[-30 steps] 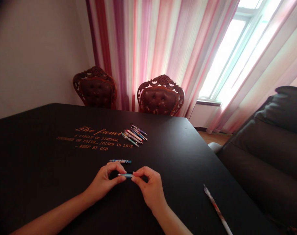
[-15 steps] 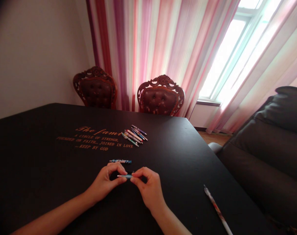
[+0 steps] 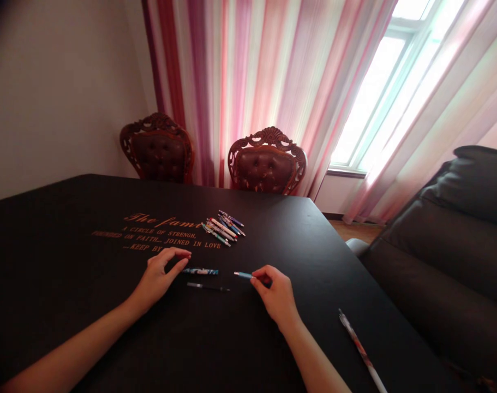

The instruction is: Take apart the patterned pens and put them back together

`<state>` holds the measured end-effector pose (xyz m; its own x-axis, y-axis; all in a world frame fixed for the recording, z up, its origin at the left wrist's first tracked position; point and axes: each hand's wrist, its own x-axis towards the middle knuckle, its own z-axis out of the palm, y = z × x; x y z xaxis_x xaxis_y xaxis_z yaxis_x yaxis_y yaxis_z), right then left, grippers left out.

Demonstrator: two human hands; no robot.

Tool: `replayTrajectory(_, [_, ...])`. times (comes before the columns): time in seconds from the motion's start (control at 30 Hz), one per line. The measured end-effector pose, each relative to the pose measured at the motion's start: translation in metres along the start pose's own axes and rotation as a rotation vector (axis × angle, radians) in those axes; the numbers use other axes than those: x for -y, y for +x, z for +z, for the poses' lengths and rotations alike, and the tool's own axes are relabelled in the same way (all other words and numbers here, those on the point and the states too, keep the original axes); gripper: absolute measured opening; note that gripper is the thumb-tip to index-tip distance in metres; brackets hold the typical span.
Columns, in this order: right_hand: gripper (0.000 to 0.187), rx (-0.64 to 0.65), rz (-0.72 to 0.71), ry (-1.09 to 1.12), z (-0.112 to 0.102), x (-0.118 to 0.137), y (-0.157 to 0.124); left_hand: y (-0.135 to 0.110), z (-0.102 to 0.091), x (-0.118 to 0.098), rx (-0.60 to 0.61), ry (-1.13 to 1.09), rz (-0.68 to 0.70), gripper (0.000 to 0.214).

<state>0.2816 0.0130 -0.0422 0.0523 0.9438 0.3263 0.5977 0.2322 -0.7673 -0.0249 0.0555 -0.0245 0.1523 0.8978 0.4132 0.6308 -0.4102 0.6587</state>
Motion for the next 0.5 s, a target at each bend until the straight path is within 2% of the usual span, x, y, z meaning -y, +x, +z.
replayTrajectory(0.17, [0.002,0.039,-0.156,-0.207,0.002,0.000,0.000,0.002,-0.001,0.012,-0.001,0.006,-0.050,0.019])
replayTrajectory(0.3, [0.003,0.052,-0.177,-0.284,0.002,-0.002,-0.001,0.003,0.000,0.016,0.017,0.007,-0.069,0.019])
replayTrajectory(0.5, [0.004,0.062,-0.190,-0.334,0.002,0.001,-0.002,0.001,0.002,0.013,0.137,0.120,0.002,0.019])
